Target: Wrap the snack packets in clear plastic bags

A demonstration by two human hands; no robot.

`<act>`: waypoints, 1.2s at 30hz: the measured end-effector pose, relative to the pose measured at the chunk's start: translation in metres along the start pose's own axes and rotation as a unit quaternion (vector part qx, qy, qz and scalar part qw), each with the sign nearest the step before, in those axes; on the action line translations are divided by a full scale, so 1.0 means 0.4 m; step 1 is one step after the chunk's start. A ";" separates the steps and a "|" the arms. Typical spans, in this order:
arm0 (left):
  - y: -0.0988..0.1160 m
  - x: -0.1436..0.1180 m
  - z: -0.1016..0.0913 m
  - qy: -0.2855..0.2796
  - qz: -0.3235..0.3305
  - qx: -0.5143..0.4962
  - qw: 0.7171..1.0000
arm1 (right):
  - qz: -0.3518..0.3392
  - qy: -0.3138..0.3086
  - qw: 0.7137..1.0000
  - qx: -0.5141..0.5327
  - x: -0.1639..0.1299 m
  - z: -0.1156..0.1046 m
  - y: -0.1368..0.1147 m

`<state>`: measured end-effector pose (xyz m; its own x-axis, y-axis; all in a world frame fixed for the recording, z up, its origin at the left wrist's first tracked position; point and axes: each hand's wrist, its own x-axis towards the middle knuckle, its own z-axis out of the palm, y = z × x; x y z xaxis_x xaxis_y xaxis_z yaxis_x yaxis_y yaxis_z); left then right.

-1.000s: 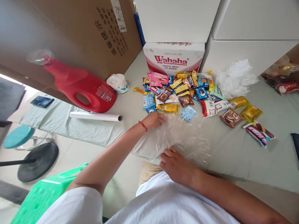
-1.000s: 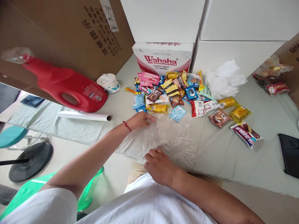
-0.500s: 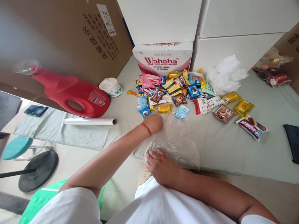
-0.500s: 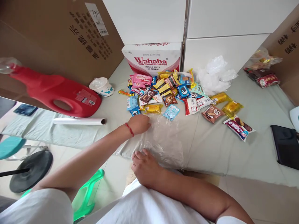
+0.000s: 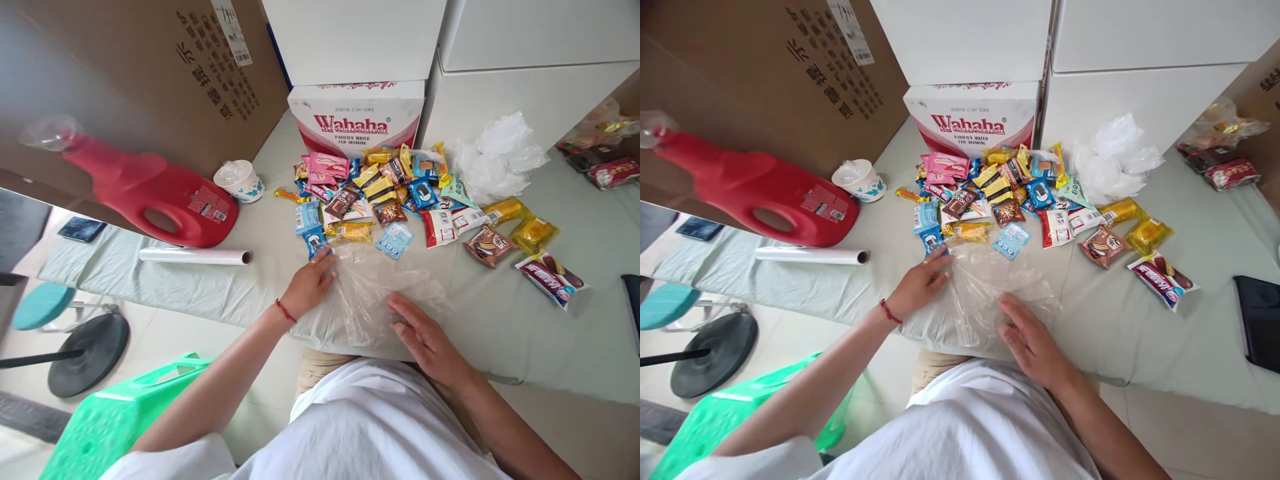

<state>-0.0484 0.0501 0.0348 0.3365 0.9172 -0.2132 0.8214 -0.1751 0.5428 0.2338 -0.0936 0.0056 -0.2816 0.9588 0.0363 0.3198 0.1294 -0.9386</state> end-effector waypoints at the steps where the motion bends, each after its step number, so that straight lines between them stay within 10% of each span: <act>1: 0.005 -0.021 0.011 0.009 -0.014 0.018 1.000 | 0.017 0.029 0.999 0.007 -0.012 -0.010 0.014; 7: 0.037 -0.188 0.078 -0.015 -0.079 0.103 0.992 | 0.095 0.158 0.982 -0.034 -0.006 -0.106 0.056; 12: 0.086 -0.301 0.107 -0.051 -0.085 0.091 0.991 | 0.069 0.151 0.926 -0.340 0.077 -0.130 -0.045; 18: 0.121 -0.346 0.115 -0.099 -0.103 0.069 0.987 | -0.077 0.005 0.901 -0.428 0.200 0.043 -0.145; 24: 0.141 -0.373 0.073 -0.083 -0.060 -0.026 0.994 | -0.040 -0.063 0.916 -0.395 0.267 0.210 -0.103; 31: 0.185 -0.210 0.071 0.171 0.023 -0.101 0.980 | 0.013 -0.081 0.909 -0.408 0.258 0.247 -0.098; 36: 0.084 -0.031 0.127 0.263 -0.106 -0.087 0.955 | 0.027 -0.068 0.909 -0.410 0.245 0.235 -0.102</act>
<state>-0.0016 0.0147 0.0146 -0.1445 0.9863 0.0792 0.7416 0.0550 0.6686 0.1082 -0.0288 0.0152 -0.3379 0.9361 -0.0973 0.8872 0.2823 -0.3651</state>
